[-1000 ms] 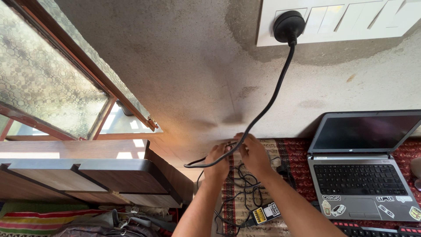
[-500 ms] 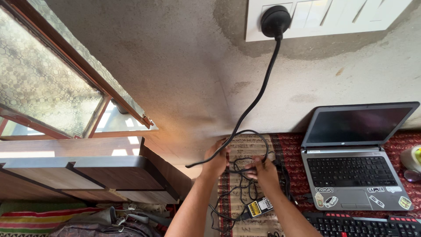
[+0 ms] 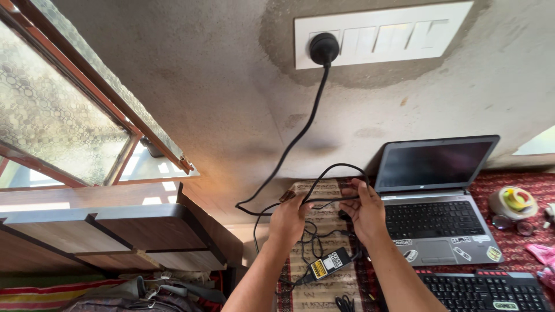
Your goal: The person untangles a laptop power cable and adapter on a desk, then plugs the adapter's plug into a wall socket above the desk and connects the charger lead toward the laptop, arranging the cable along the desk.
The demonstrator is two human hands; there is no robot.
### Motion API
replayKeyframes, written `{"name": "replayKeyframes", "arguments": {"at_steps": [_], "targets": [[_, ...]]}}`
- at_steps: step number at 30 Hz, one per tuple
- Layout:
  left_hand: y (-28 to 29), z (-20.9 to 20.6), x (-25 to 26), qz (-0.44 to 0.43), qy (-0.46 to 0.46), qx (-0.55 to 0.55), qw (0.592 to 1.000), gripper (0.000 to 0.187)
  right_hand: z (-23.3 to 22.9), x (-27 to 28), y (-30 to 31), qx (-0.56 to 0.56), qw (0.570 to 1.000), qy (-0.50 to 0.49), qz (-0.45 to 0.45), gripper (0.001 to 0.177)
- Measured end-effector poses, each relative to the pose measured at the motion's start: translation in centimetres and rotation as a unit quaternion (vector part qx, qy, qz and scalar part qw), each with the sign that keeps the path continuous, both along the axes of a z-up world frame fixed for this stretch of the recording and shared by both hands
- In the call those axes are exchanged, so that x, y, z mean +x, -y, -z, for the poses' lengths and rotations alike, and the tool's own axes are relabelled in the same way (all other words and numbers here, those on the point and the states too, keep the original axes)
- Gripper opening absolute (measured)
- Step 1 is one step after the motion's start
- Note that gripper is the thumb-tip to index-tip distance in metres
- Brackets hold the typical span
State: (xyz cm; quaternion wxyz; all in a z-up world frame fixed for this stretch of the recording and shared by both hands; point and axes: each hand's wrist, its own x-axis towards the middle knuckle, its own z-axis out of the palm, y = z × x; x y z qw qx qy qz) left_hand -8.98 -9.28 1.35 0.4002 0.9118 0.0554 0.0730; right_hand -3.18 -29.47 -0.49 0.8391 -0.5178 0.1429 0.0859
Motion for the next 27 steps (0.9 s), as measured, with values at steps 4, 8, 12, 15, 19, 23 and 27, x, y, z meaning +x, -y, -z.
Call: {"name": "replayKeyframes", "arguments": {"at_steps": [4, 8, 12, 15, 19, 23, 27], "targets": [[2.6, -3.3, -0.6, -0.010, 0.008, 0.000, 1.000, 0.031, -2.1, -2.5, -0.3, 0.011, 0.999, 0.022, -0.036, 0.059], [5.3, -6.4, -1.8, 0.040, -0.073, 0.017, 0.996, 0.033, -4.4, -4.6, 0.0, 0.032, 0.991, 0.048, -0.117, 0.069], [7.7, -7.6, -3.8, 0.094, -0.012, 0.108, 0.990, 0.038, -6.5, -5.0, 1.3, 0.126, 0.986, 0.068, -0.084, 0.054], [8.7, -7.4, -4.6, 0.107, 0.067, 0.091, 0.988, 0.034, -7.4, -5.0, 1.8, 0.169, 0.983, 0.060, -0.040, 0.040], [8.9, -6.3, -4.9, 0.159, 0.069, -0.034, 0.984, 0.034, -7.6, -4.5, 3.4, 0.229, 0.973, 0.022, 0.003, 0.038], [9.2, -5.5, -6.0, 0.196, -0.025, -0.026, 0.980, 0.034, -7.7, -4.1, 5.3, 0.277, 0.959, 0.057, 0.014, 0.043], [9.8, -6.0, -6.6, 0.185, -0.022, 0.028, 0.982, 0.027, -8.3, -3.8, 6.5, 0.302, 0.952, 0.031, 0.047, 0.044]]}}
